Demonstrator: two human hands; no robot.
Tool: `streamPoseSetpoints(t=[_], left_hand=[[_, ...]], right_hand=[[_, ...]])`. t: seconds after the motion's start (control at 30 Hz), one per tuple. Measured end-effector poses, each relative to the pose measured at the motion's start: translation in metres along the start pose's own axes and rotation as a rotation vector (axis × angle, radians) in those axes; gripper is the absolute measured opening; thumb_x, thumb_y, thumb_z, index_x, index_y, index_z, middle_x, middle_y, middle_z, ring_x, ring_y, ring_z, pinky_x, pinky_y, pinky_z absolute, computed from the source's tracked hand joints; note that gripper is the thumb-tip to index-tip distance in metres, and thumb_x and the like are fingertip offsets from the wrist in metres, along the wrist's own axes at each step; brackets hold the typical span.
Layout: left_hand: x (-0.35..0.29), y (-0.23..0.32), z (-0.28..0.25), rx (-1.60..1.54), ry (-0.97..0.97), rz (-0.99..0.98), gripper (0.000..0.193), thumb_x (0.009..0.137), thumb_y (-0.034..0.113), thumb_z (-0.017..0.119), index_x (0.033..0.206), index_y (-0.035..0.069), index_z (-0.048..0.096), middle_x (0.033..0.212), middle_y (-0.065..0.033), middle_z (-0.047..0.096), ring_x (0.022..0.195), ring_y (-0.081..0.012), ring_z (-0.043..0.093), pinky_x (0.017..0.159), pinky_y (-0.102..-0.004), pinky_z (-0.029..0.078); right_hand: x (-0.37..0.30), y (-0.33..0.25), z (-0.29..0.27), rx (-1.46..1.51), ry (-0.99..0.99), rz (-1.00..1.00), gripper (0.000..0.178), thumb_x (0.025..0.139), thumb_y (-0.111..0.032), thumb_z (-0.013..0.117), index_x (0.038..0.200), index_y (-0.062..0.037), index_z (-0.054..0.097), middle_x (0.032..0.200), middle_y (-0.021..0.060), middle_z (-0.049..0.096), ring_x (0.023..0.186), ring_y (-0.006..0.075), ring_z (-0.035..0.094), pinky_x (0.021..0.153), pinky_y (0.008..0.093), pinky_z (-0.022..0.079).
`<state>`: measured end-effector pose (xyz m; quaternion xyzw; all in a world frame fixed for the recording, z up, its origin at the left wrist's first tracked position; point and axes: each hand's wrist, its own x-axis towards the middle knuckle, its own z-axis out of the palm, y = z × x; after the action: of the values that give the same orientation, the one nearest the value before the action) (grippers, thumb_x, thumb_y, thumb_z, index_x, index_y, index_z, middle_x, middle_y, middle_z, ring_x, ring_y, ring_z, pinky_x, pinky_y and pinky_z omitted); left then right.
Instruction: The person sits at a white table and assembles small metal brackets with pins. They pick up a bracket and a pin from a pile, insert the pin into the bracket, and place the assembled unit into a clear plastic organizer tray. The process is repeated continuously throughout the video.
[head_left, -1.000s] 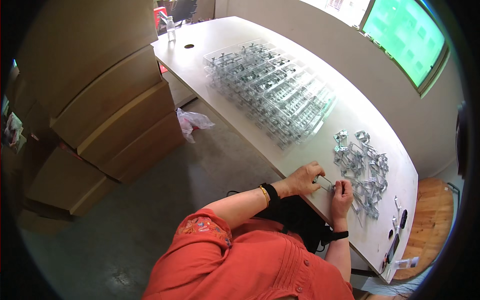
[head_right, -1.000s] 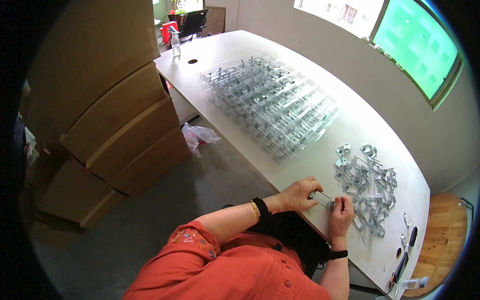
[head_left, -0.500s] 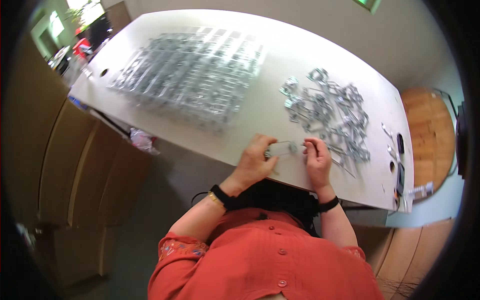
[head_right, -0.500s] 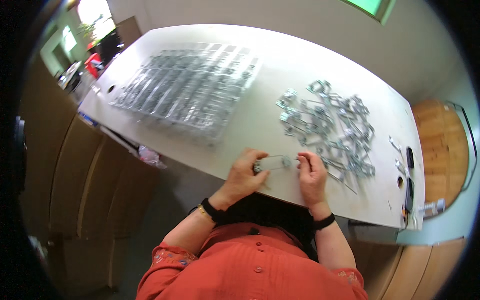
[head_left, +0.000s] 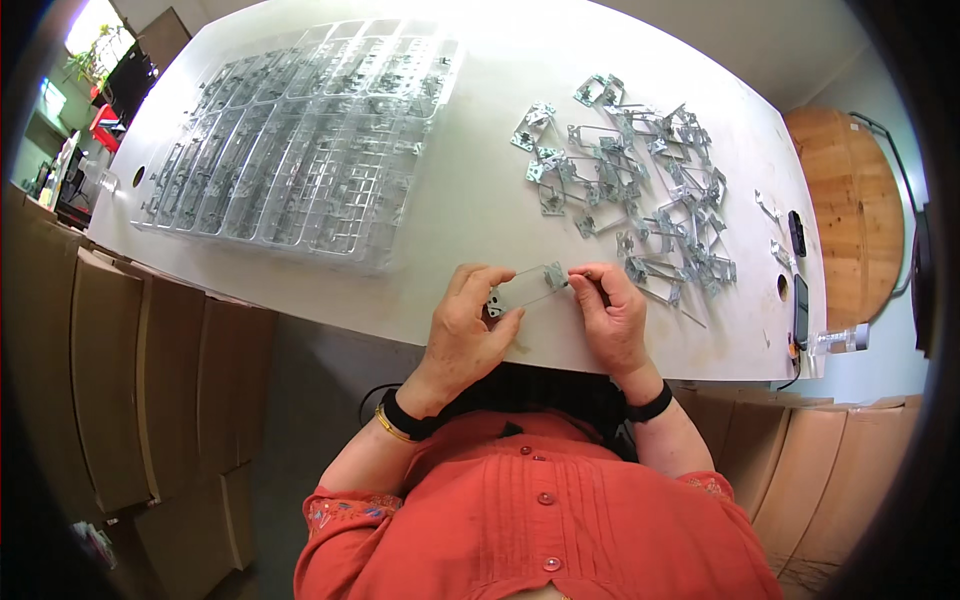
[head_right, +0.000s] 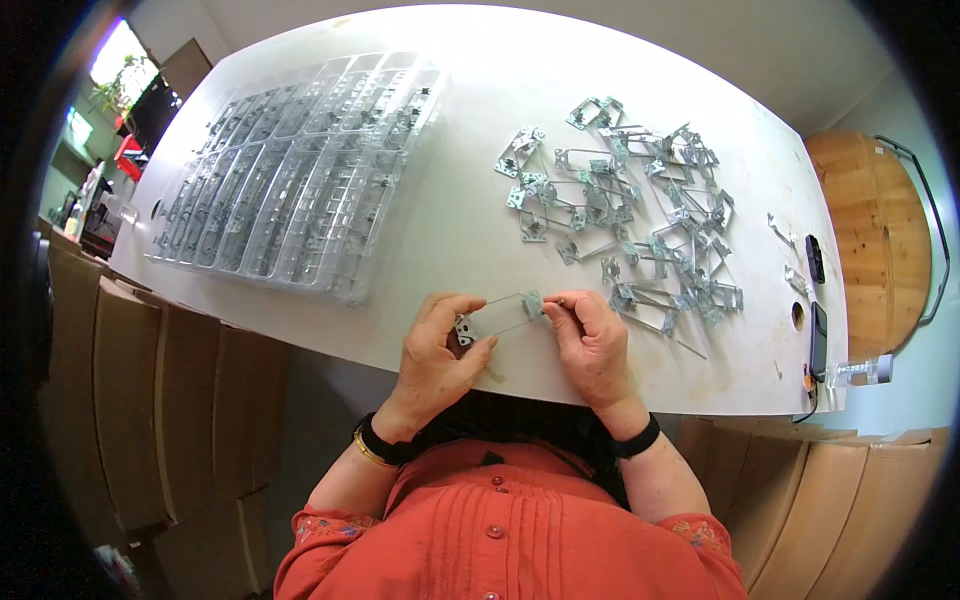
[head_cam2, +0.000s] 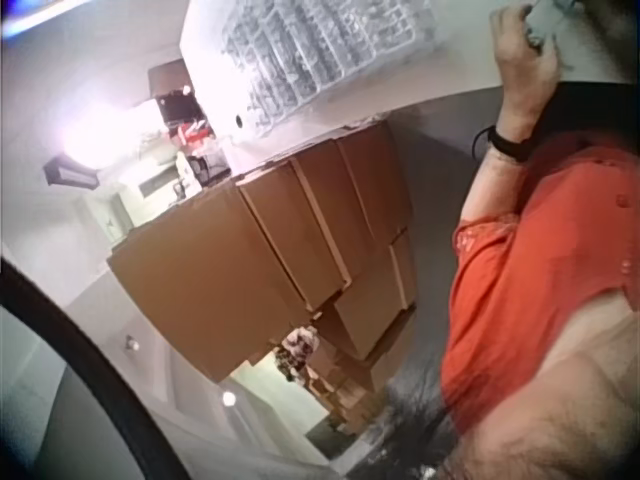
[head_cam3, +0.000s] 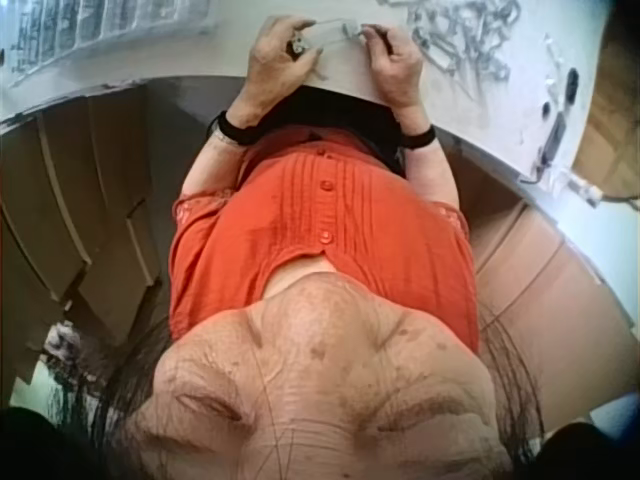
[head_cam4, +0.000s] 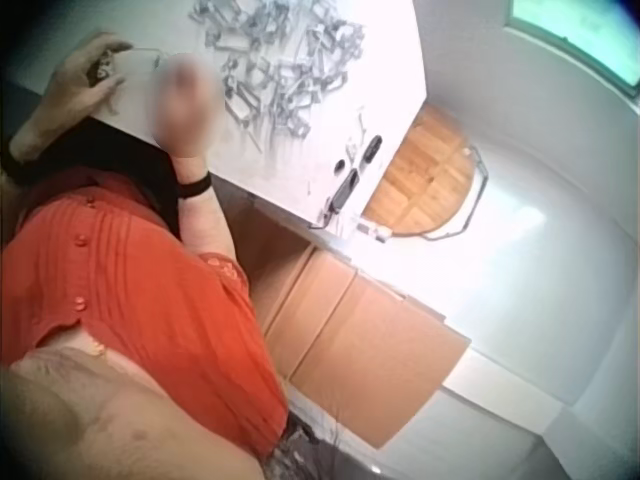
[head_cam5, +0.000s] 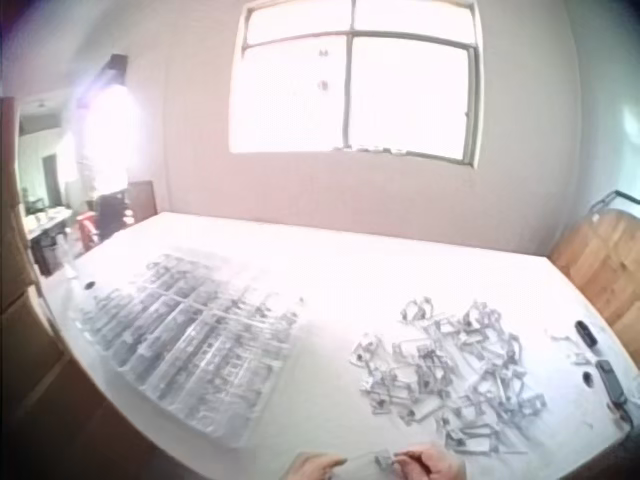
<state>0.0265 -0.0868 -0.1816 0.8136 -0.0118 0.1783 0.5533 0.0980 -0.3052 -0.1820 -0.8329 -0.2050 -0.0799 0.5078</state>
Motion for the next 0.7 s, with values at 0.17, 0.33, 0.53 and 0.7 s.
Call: streamPoseSetpoints(t=[0.17,0.33,0.53,0.7], left_hand=[[0.0000,-0.0012,-0.0006,0.008,0.004,0.010,0.045,0.085,-0.002,0.084,0.129,0.002,0.072,0.119,-0.0088,0.067,0.075,-0.0121,0.062,0.066,-0.0282,0.053],[0.0000,-0.0026,0.0017,-0.034,0.007,-0.006,0.045,0.085,-0.001,0.084,0.129,0.003,0.072,0.118,-0.0093,0.067,0.076,-0.0137,0.063,0.067,-0.0289,0.054],[-0.0001,-0.0023,-0.0011,-0.030,0.001,-0.001,0.045,0.085,-0.001,0.084,0.128,0.002,0.071,0.118,-0.0097,0.067,0.077,-0.0148,0.065,0.067,-0.0298,0.055],[0.0000,-0.0033,-0.0008,-0.042,0.002,0.013,0.045,0.085,-0.002,0.084,0.128,0.002,0.071,0.118,-0.0099,0.067,0.079,-0.0151,0.067,0.066,-0.0294,0.056]], right_hand=[[0.0025,-0.0043,-0.0019,-0.070,-0.030,-0.030,0.009,0.102,-0.004,0.077,0.111,-0.0022,0.075,0.098,0.0131,0.074,0.080,0.0260,0.069,0.074,0.0347,0.055],[0.0037,-0.0091,-0.0003,-0.063,-0.013,-0.090,0.008,0.103,-0.003,0.076,0.110,-0.0020,0.073,0.099,0.0128,0.073,0.082,0.0266,0.069,0.076,0.0348,0.056],[0.0021,-0.0056,0.0007,-0.070,-0.015,-0.063,0.007,0.104,-0.005,0.076,0.108,-0.0018,0.073,0.098,0.0119,0.072,0.082,0.0239,0.067,0.075,0.0334,0.055],[0.0005,-0.0048,0.0005,-0.050,-0.008,-0.042,0.007,0.104,-0.006,0.077,0.107,-0.0019,0.073,0.095,0.0110,0.071,0.079,0.0220,0.066,0.073,0.0324,0.054]])
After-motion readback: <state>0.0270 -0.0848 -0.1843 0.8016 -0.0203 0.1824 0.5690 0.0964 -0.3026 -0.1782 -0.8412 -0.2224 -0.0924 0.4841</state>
